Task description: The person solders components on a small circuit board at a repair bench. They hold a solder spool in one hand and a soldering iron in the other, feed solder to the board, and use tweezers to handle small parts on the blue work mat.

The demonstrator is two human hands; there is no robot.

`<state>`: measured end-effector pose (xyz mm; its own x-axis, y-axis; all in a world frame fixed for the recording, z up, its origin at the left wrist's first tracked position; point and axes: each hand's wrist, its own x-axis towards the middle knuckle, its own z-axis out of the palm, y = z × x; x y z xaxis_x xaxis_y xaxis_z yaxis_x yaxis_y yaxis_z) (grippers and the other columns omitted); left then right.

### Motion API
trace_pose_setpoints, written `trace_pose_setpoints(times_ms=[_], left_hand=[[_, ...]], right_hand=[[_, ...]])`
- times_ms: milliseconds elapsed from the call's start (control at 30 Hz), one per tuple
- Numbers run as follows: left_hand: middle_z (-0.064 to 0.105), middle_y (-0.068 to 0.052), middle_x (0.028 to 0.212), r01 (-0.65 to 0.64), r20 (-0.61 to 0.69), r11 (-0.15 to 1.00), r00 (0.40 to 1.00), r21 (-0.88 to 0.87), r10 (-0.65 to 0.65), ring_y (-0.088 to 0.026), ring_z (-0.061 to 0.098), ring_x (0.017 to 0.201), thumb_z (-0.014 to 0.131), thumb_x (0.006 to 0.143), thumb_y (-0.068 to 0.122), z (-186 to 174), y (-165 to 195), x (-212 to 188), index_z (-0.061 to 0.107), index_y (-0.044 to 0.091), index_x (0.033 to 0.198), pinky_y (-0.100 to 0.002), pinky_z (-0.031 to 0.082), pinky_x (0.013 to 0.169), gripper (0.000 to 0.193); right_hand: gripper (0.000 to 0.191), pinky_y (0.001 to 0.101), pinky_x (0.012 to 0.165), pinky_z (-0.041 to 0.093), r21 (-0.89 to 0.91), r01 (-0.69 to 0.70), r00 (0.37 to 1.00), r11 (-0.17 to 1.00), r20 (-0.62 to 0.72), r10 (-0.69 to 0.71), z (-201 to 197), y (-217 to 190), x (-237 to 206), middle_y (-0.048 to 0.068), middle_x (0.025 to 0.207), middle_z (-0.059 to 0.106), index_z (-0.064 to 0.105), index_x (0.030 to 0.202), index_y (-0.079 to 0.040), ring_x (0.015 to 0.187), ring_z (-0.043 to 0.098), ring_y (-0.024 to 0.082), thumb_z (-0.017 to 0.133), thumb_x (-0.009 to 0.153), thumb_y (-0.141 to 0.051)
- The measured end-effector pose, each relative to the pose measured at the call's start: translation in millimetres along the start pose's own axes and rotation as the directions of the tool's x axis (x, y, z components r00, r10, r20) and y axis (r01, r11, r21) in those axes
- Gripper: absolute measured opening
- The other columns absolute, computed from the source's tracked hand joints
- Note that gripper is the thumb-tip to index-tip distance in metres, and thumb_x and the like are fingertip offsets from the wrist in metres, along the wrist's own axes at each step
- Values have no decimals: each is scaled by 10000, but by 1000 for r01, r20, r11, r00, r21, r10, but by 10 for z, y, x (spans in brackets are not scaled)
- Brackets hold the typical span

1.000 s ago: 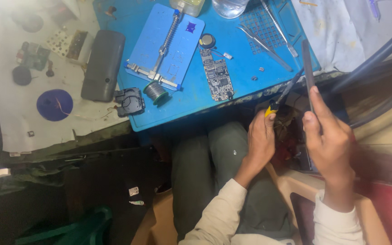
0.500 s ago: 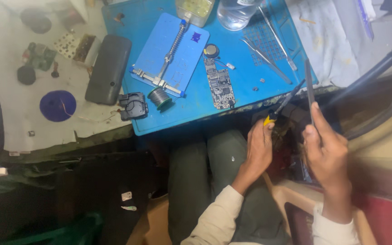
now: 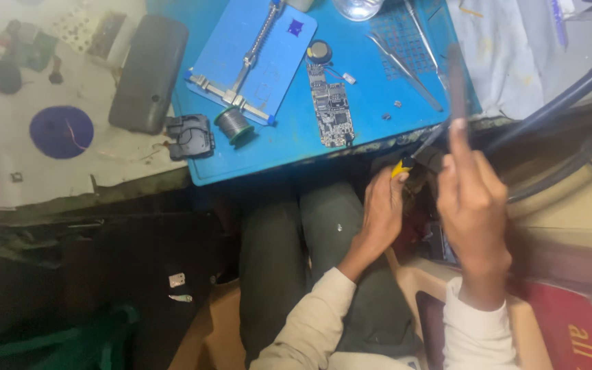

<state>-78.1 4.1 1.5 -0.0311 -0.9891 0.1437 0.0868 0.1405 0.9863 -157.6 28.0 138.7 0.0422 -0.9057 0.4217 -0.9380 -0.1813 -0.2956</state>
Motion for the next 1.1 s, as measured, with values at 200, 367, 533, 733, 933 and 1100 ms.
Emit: trace_pose_setpoints(times_ms=[200, 367, 533, 733, 933, 1100], left_hand=[[589, -258, 927, -8, 19, 1000, 1000, 11, 8, -487, 559, 893, 449, 1128, 333, -61, -18, 55, 571, -24, 1068, -516, 449, 784, 382], [611, -248, 938, -13, 12, 1000, 1000, 11, 13, -468, 575, 889, 434, 1124, 355, -35, -14, 11, 582, -19, 1090, -508, 451, 787, 404], [596, -246, 907, -14, 23, 1000, 1000, -16, 15, -460, 577, 862, 428, 1134, 347, -27, -26, 16, 565, -21, 1076, -493, 459, 763, 397], [598, -245, 905, 5, -7, 1000, 1000, 17, -5, -446, 570, 837, 452, 1130, 333, -15, -2, 18, 558, -27, 1049, -491, 456, 752, 383], [587, -245, 893, 31, 14, 998, 999, -49, -30, -441, 576, 825, 459, 1111, 313, -56, 27, 20, 576, -33, 1076, -491, 464, 756, 367], [605, -249, 923, 11, 14, 1000, 1000, 18, -11, -465, 577, 876, 460, 1128, 308, -46, 13, -3, 579, -34, 1078, -501, 457, 784, 366]], right_hand=[[431, 385, 860, 565, 17, 105, 980, 994, -169, -101, 43, -6, -389, 259, 1165, 667, 465, 1572, -17, 984, 686, 351, 550, 1150, -19], [471, 322, 699, 510, 308, -161, 963, 937, -159, 218, 38, 155, -508, 122, 873, 629, 455, 1567, 31, 723, 604, 194, 505, 1102, -32], [432, 372, 780, 542, 126, -38, 987, 991, -152, 57, 126, 188, -244, 186, 957, 658, 507, 1538, 31, 820, 668, 257, 540, 1109, 4], [475, 411, 723, 506, 40, 55, 991, 998, -122, -49, -49, 70, -82, 232, 964, 626, 559, 1528, 39, 758, 605, 335, 620, 1057, 65], [449, 420, 814, 533, 89, 50, 988, 995, -149, -36, -59, 14, -61, 249, 1046, 659, 553, 1502, 40, 873, 659, 355, 613, 1058, 66], [460, 413, 853, 541, 64, 52, 990, 997, -136, -43, -99, 60, -49, 298, 1185, 686, 554, 1528, 36, 979, 701, 388, 613, 1072, 60]])
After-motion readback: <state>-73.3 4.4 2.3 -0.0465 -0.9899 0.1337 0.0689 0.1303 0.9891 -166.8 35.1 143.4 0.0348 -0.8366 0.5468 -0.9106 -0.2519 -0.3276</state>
